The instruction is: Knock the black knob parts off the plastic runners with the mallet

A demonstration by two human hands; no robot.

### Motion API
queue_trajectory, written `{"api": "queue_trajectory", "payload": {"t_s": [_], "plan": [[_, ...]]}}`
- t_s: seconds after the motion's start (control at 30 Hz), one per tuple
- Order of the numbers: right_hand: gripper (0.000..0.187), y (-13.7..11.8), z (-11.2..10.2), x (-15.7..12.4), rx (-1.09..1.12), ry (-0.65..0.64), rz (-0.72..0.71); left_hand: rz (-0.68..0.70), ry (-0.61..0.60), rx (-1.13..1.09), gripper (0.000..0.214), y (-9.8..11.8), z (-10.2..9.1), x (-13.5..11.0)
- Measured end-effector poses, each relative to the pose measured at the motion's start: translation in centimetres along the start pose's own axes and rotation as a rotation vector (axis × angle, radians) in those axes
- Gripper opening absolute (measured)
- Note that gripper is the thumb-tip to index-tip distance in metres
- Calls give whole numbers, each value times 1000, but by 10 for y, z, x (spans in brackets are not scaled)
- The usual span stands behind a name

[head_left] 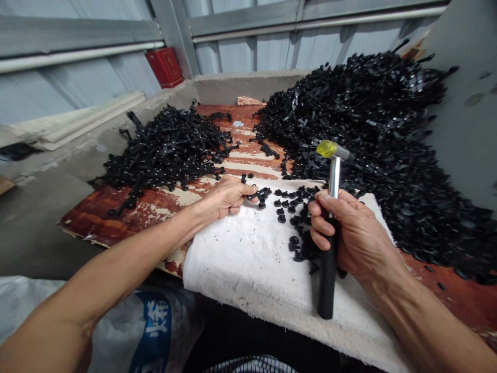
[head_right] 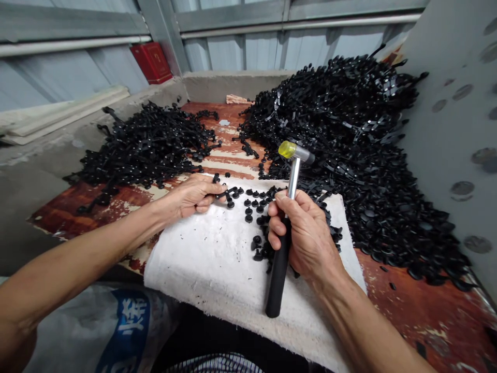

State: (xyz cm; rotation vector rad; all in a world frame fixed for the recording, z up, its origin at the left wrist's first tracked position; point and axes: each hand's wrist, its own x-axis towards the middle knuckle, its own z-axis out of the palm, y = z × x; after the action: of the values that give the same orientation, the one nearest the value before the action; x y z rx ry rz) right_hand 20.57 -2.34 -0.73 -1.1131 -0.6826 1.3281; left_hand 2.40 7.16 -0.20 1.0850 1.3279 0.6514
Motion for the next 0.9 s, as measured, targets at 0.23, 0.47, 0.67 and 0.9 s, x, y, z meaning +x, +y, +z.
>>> {"api": "queue_trajectory", "payload": {"t_s": [0.23,0.47,0.67,0.9], "plan": [[24,0,0,0,-6,-4,9,0,13,26,34,0,1,0],[27,0,2,-3,-29,7,11,75,50,116,22,0,1,1],[26,-2,7,-14,-313,-81,-6,87,17,169,17,-1,-6,5],[46,4,-5,-8,-1019,-176,-607,34,63,201,22,8,-2,4]]}}
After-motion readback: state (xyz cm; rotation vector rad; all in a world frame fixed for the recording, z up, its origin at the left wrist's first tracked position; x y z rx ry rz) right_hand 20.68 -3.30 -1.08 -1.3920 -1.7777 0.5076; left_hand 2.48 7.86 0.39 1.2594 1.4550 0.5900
